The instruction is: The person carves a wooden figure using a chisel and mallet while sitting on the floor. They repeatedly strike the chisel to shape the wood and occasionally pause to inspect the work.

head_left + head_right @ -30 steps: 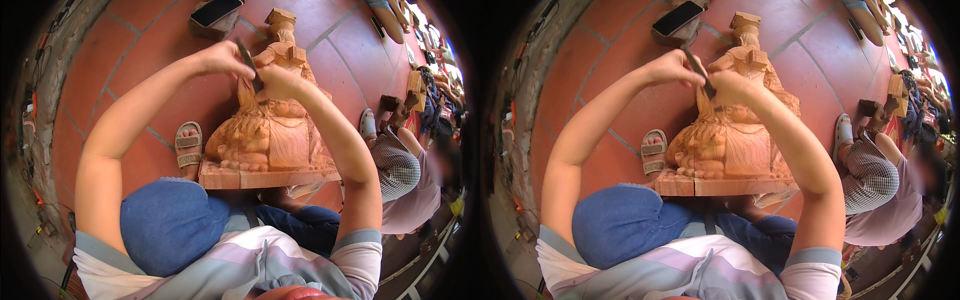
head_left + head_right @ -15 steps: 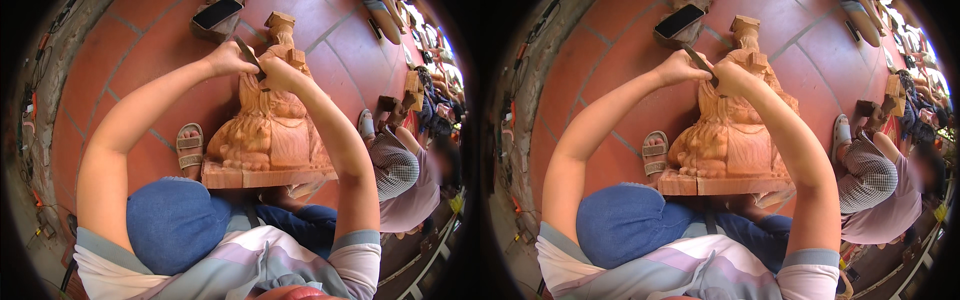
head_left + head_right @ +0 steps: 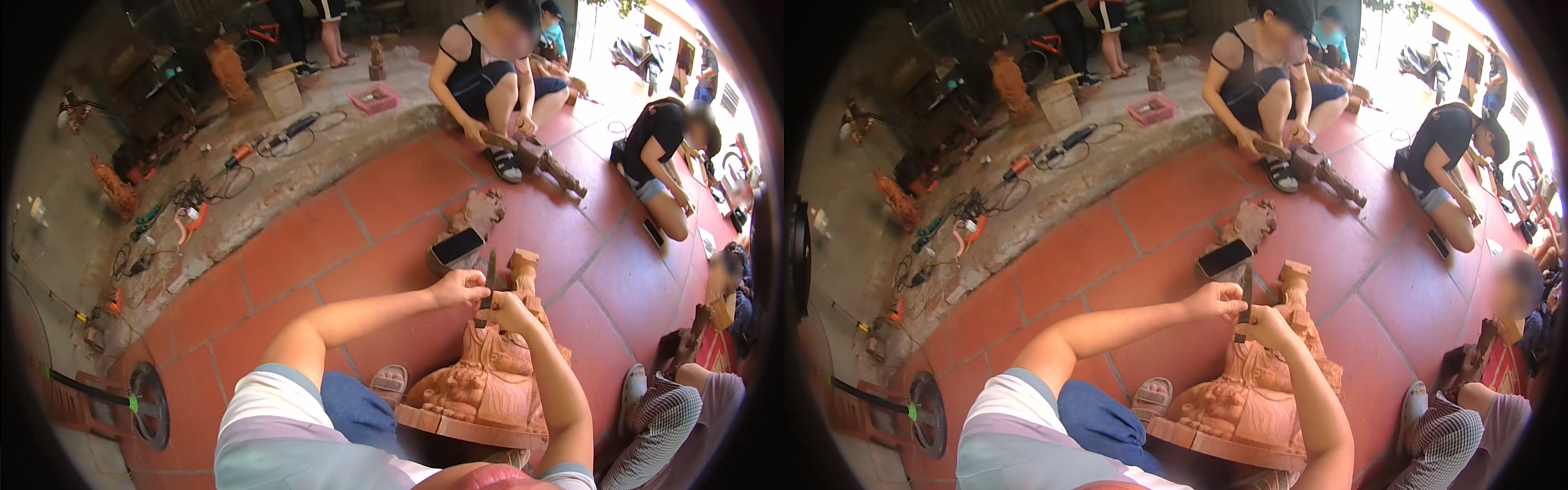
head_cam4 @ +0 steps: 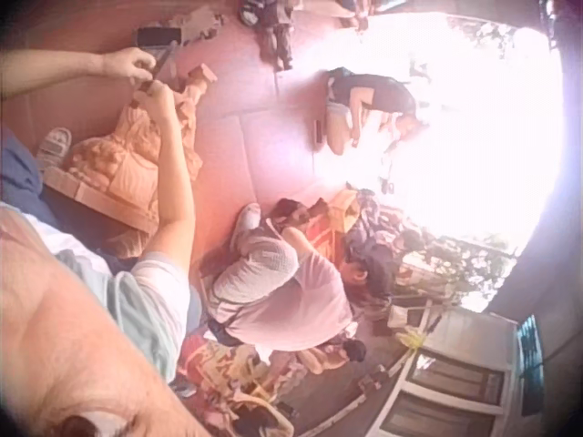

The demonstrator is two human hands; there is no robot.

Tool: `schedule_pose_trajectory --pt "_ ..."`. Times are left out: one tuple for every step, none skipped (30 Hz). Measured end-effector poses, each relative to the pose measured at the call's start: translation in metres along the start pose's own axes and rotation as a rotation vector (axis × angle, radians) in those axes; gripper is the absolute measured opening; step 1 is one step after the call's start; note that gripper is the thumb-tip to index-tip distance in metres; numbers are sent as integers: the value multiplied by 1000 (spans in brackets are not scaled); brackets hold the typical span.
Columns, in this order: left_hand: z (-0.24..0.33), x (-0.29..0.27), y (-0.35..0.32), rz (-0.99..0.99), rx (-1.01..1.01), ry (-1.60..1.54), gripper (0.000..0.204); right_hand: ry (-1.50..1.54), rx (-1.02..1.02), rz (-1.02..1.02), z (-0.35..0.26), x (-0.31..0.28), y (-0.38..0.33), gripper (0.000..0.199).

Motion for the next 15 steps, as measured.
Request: schedule_pose_trajectory --pt "11 3 -4 -17 21 -6 18 -12 14 18 8 -2 1 20" --pt "15 1 -8 7 54 16 17 56 -29 17 -7 -3 -3 18" --pt "17 4 -9 15 91 28 17 116 -58 24 -18 -6 -12 16" --pt "22 6 -11 -11 162 17 16 102 -70 31 -20 -5 -14 15" --pt "27 10 -13 4 179 90 16 78 -105 51 -23 -7 -22 15" --pt "34 13 -15 19 196 164 16 77 -91 58 -18 -6 -24 16" --pt "40 15 -15 35 213 240 16 78 -78 66 -13 -6 -22 18" --pt "36 17 -13 39 247 344 17 25 -63 72 -10 -7 -24 18" --pt "31 17 -10 48 168 245 17 -27 -49 80 -8 -9 -26 20" --pt "26 16 -7 57 89 147 17 -78 -35 88 -8 -12 -28 21" --pt "27 19 -8 59 5 47 18 163 -110 73 -29 -22 -37 21" --pt "27 18 -8 79 -118 -111 17 510 23 89 -12 -25 -34 19" --pt "27 18 -8 79 -273 -311 15 857 156 106 8 -28 -31 17" --pt "24 15 -7 80 -343 -478 14 807 33 163 4 -37 -33 26" --pt "20 14 -7 82 -413 -644 13 699 -61 240 -2 -37 -37 31"
Point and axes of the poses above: each hand's wrist, its own y-axis towards the middle knuckle, its own x-axis out of the palm, z = x × y, the point moved 4 cm from there along y, towards the middle knuckle, and after that the axes turned 10 degrees about z, right-handed, at the moved point
